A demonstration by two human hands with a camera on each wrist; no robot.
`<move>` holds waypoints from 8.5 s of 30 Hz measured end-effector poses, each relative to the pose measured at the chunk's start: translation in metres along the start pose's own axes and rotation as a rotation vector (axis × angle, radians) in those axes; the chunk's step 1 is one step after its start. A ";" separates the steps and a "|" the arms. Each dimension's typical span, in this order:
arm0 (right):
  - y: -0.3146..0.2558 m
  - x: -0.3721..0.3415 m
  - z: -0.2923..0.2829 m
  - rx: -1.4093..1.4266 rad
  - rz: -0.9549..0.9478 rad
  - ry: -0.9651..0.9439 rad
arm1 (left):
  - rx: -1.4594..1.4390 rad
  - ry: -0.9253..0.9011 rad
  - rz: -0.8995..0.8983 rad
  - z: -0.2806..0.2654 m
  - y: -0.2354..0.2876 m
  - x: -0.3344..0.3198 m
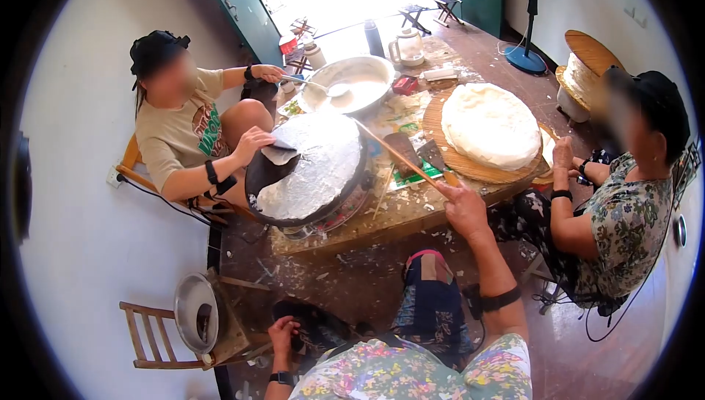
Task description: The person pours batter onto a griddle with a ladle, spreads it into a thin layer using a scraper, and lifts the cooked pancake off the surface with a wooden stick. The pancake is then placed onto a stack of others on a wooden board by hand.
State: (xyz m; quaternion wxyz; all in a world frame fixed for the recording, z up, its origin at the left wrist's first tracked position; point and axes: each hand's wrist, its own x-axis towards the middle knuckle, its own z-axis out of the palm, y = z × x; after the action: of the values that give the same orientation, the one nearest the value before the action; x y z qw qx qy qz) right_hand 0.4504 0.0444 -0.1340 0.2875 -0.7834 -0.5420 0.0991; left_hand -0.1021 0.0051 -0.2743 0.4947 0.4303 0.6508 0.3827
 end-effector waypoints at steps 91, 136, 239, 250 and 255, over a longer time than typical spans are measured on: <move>-0.023 -0.157 -0.030 -0.188 -0.183 0.157 | 0.000 0.048 0.089 0.009 0.009 -0.009; -0.088 -0.207 -0.023 -0.044 -0.602 0.164 | -0.075 -0.009 0.105 0.007 0.040 -0.044; -0.082 -0.194 0.002 0.914 0.072 -0.172 | -0.512 0.313 0.010 -0.041 0.076 -0.103; -0.080 -0.198 -0.006 0.870 0.081 -0.139 | -0.489 0.315 0.002 -0.040 0.076 -0.104; -0.074 -0.198 -0.006 0.863 0.077 -0.140 | -0.473 0.303 0.010 -0.044 0.072 -0.099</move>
State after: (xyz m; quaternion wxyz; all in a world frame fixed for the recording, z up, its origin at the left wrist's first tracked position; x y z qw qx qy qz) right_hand 0.3169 -0.1185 -0.1186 0.5474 -0.6024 -0.4395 0.3800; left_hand -0.1175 -0.0669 -0.1671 0.4765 0.2440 0.6079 0.5864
